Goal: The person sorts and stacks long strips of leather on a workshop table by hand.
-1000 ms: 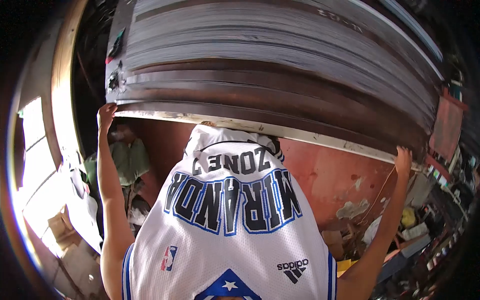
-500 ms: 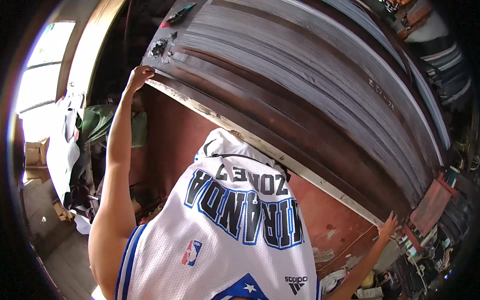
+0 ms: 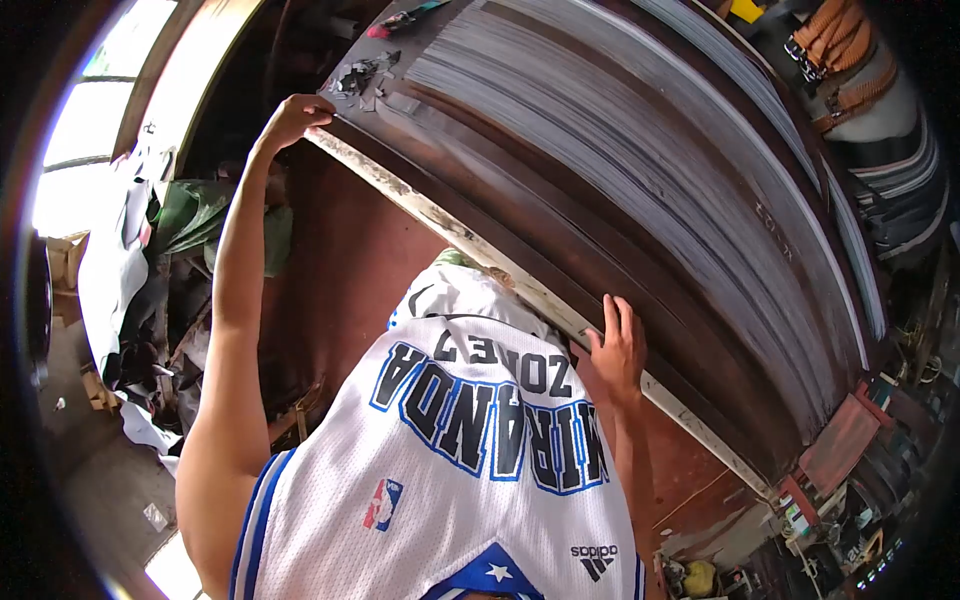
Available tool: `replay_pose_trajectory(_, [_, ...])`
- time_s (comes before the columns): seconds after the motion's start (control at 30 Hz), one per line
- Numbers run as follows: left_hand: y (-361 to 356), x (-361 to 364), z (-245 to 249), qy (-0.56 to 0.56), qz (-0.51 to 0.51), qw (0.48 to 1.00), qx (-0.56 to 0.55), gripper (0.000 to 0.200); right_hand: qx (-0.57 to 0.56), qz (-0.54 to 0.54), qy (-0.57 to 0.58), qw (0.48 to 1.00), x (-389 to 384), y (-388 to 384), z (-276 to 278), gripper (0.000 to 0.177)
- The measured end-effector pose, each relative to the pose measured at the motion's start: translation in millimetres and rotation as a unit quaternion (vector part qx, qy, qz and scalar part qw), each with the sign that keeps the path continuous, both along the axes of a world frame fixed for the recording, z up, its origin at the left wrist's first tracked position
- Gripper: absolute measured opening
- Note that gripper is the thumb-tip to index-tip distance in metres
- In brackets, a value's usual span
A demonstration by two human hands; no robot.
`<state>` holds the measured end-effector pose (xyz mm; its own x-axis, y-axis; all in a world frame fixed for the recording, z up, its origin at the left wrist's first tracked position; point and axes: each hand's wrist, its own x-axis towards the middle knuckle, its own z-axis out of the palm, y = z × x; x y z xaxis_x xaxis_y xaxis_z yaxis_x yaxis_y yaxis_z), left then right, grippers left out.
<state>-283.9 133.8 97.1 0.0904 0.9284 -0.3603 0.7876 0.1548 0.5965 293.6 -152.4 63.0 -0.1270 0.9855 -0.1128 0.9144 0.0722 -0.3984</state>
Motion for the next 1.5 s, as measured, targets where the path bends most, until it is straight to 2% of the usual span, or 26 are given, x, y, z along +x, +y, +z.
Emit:
replay_pose_trajectory(0.13, [7,25,-12,0.011,-0.064,0.997,0.049,0.020,-0.008,-0.013,0.018,1.000,39,-12,-11,0.046])
replay_pose_trajectory(0.2, [4,54,-2,-0.018,-0.054,0.997,0.044,0.017,-0.029,-0.050,0.034,0.998,60,-13,-6,0.042])
replay_pose_trajectory(0.3, [10,93,14,-0.070,-0.143,0.984,0.076,0.019,-0.037,-0.067,0.029,0.997,93,-17,-4,0.038])
replay_pose_trajectory(0.37, [17,112,4,-0.114,-0.132,0.981,0.090,0.020,-0.050,-0.081,-0.010,0.995,112,-16,-1,0.043])
replay_pose_trajectory(0.4, [18,127,0,-0.090,-0.135,0.985,0.062,0.022,-0.058,-0.088,-0.029,0.994,122,-18,-5,0.046])
replay_pose_trajectory(0.5, [29,160,-39,-0.064,-0.175,0.982,-0.003,0.021,-0.049,-0.067,-0.066,0.994,113,-5,4,0.055])
replay_pose_trajectory(0.53, [33,170,-48,-0.058,-0.181,0.981,-0.035,0.020,-0.034,-0.057,-0.022,0.998,104,6,0,0.057])
replay_pose_trajectory(0.63, [44,195,-61,-0.046,-0.205,0.975,-0.071,0.021,0.004,-0.028,0.049,0.998,45,54,0,0.050])
replay_pose_trajectory(0.7, [51,209,-72,-0.047,-0.218,0.970,-0.096,0.023,0.029,0.001,0.054,0.998,20,75,-12,0.046])
replay_pose_trajectory(0.8, [59,227,-70,-0.035,-0.246,0.962,-0.110,0.020,0.043,0.017,0.031,0.998,9,94,-23,0.036])
replay_pose_trajectory(0.97, [61,247,-69,-0.027,-0.286,0.953,-0.101,0.029,0.029,0.001,0.012,1.000,30,98,-32,0.034])
replay_pose_trajectory(1.1, [59,255,-65,-0.014,-0.298,0.950,-0.094,0.027,0.032,-0.009,0.007,0.999,25,98,-21,0.031])
replay_pose_trajectory(1.5, [52,261,-61,-0.062,-0.260,0.956,-0.123,0.024,0.016,-0.034,-0.009,0.999,19,96,-11,0.031])
